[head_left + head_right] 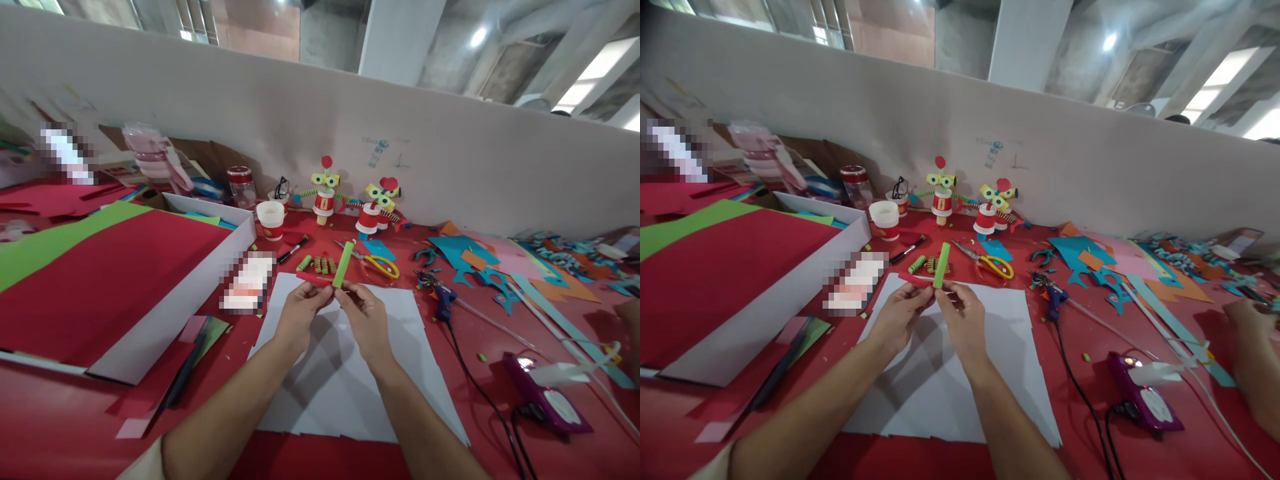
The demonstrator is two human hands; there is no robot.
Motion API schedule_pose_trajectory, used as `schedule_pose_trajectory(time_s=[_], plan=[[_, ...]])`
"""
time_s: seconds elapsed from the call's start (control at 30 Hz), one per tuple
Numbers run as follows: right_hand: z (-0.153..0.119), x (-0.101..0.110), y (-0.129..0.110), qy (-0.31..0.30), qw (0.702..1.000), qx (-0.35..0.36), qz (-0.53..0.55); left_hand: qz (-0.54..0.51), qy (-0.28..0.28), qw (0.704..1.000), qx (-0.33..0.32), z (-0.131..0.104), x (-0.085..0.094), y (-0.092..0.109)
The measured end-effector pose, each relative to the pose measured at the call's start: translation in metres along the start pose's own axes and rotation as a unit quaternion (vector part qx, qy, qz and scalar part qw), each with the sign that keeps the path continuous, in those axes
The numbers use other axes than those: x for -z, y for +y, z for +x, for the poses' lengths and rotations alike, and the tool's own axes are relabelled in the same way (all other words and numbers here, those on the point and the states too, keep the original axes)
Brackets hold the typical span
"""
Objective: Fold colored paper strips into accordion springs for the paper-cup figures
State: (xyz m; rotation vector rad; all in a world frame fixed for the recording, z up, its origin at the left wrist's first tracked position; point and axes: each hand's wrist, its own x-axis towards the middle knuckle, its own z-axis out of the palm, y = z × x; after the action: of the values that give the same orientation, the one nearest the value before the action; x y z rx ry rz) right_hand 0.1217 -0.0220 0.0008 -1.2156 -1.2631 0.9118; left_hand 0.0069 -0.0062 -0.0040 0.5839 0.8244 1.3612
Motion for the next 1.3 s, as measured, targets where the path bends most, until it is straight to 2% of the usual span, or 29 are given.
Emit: schedule_pose_trajectory(time_s=[0.13,0.23,0.37,0.53,0.77,0.93,1.1,1.2,1.3], plan=[[-0.004,-0.001,-0.001,0.041,0.99,0.114,-0.075,-0.047,-0.002,0.999,0.021,0.0,0.0,0.001],[-0.006,-0.003,-0.003,0.038,0.987,0.135,-0.075,-0.066,0.017,0.997,0.042,0.002,0.001,0.001],[-0.006,-0.003,-0.005,0.017,0.991,0.121,-0.062,-0.08,0.033,0.994,0.07,0.004,0.003,-0.001],[-0.005,-0.001,-0.003,0.021,0.995,0.077,-0.06,-0.083,0.017,0.991,0.107,0.002,0.001,-0.003],[-0.003,-0.003,0.004,0.005,0.998,-0.025,0.061,-0.064,0.029,0.991,0.115,0.0,0.002,-0.003],[0.0,-0.006,0.001,0.024,0.983,-0.071,0.17,-0.053,0.002,0.993,0.102,-0.002,-0.002,-0.001],[0.001,-0.009,0.0,0.035,0.958,-0.122,0.258,-0.021,-0.011,0.999,0.047,-0.008,-0.008,-0.002],[-0.002,-0.013,0.001,0.039,0.954,-0.128,0.269,-0.006,0.006,0.999,0.041,-0.007,-0.007,-0.002],[-0.004,-0.015,0.001,0.036,0.965,-0.118,0.232,-0.013,0.001,0.998,0.063,-0.004,-0.002,0.001]])
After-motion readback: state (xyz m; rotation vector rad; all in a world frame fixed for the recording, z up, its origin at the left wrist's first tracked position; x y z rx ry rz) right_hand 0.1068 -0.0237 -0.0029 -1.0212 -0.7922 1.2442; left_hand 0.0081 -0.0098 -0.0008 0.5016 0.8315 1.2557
